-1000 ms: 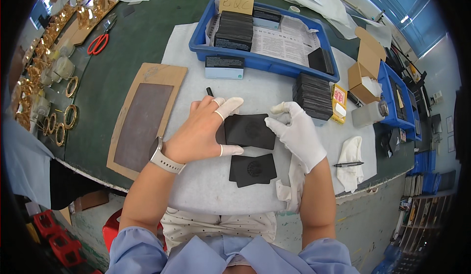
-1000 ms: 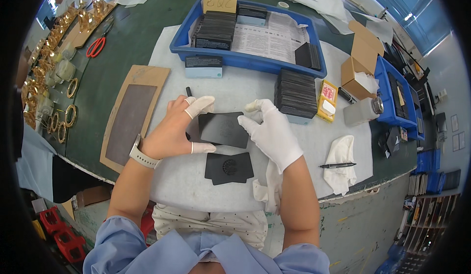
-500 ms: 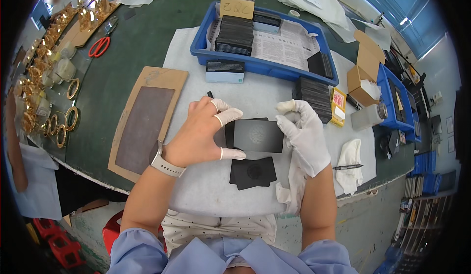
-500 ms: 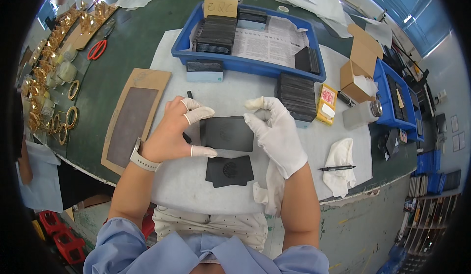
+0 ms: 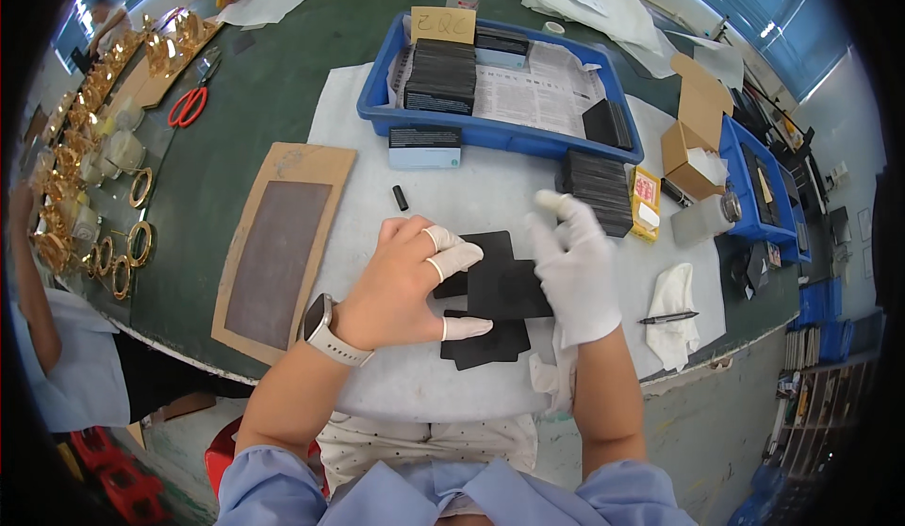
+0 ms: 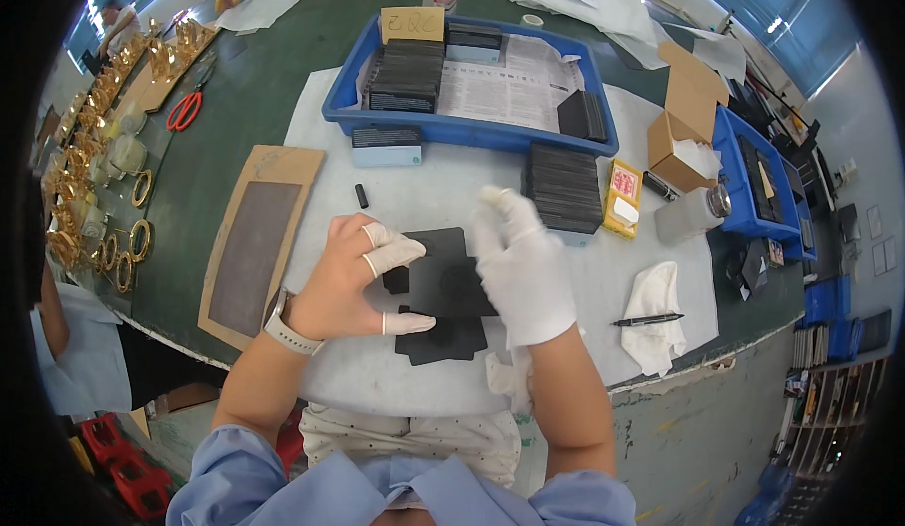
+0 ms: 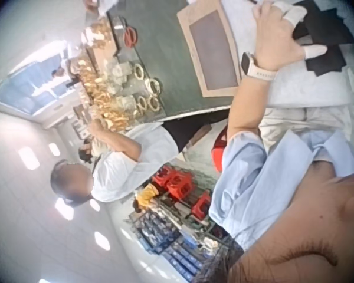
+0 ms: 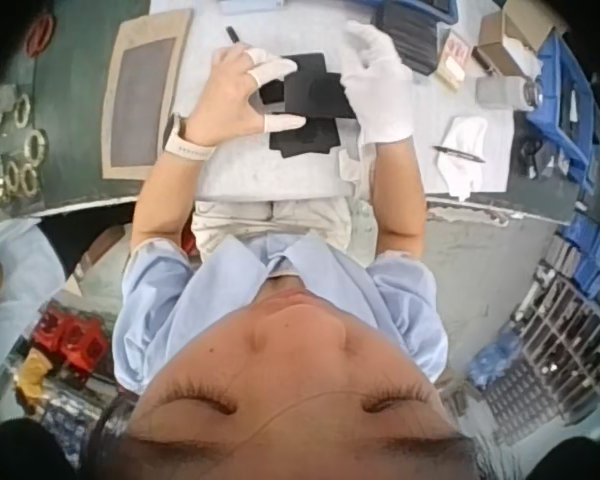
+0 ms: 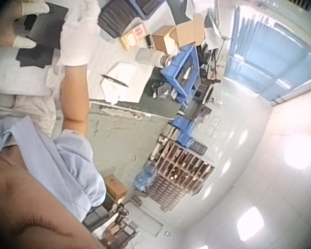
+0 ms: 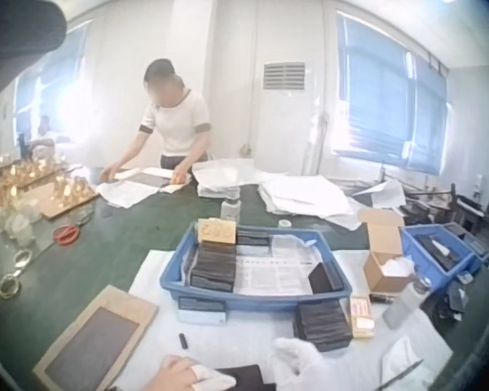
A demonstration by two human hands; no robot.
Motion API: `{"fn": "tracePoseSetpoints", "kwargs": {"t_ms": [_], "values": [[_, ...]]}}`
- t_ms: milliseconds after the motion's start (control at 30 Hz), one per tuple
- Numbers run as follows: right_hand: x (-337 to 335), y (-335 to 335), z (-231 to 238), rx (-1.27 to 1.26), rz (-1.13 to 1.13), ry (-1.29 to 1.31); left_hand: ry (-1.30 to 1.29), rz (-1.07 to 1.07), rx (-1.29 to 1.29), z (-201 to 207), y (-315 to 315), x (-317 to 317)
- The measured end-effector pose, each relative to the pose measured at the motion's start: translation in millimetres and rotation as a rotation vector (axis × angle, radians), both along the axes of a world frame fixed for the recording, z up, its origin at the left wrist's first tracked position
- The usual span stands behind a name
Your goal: The person cleans the surface of small black rectangular electronic devices using a white cloth. They wipe the top and sides of each unit, then place it into a blue bin. The person also uses a black marker to write on the top of one of the devices before stacking it.
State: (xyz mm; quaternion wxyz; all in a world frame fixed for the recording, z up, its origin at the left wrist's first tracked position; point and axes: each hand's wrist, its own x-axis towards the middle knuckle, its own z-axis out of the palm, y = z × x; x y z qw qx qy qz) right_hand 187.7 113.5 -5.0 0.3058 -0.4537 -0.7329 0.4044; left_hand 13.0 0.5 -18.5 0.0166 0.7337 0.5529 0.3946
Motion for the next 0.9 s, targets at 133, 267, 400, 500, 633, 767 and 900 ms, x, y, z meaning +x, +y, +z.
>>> {"fn": "tracePoseSetpoints", "kwargs": {"t_ms": [133, 267, 400, 500, 633, 767, 900], "values": [[8.8, 16.7, 4.2, 0.041, -0.191, 0.176, -0.033, 0.013, -0.002, 3.0, -1.7, -3.8], [6.9, 15.8, 8.8, 0.022, -0.205, 0.257, -0.040, 0.029, -0.008, 5.8, -1.4, -8.4], [4.6, 10.0, 18.2, -0.093, -0.173, 0.341, -0.043, 0.046, 0.016, 6.5, -1.8, -11.3], [5.3, 11.2, 18.2, -0.080, -0.178, 0.337, -0.041, 0.052, 0.028, 6.5, -1.5, -14.0], [6.4, 12.3, 14.6, -0.151, -0.123, 0.382, -0.026, 0.063, 0.038, 7.7, -1.4, -15.9], [5.2, 2.5, 14.8, -0.215, 0.112, 0.381, -0.031, 0.090, 0.036, 7.7, -1.5, -16.8], [2.7, 1.5, 10.2, -0.280, 0.203, 0.463, -0.032, 0.098, 0.028, 6.0, -0.4, -16.2]]}}
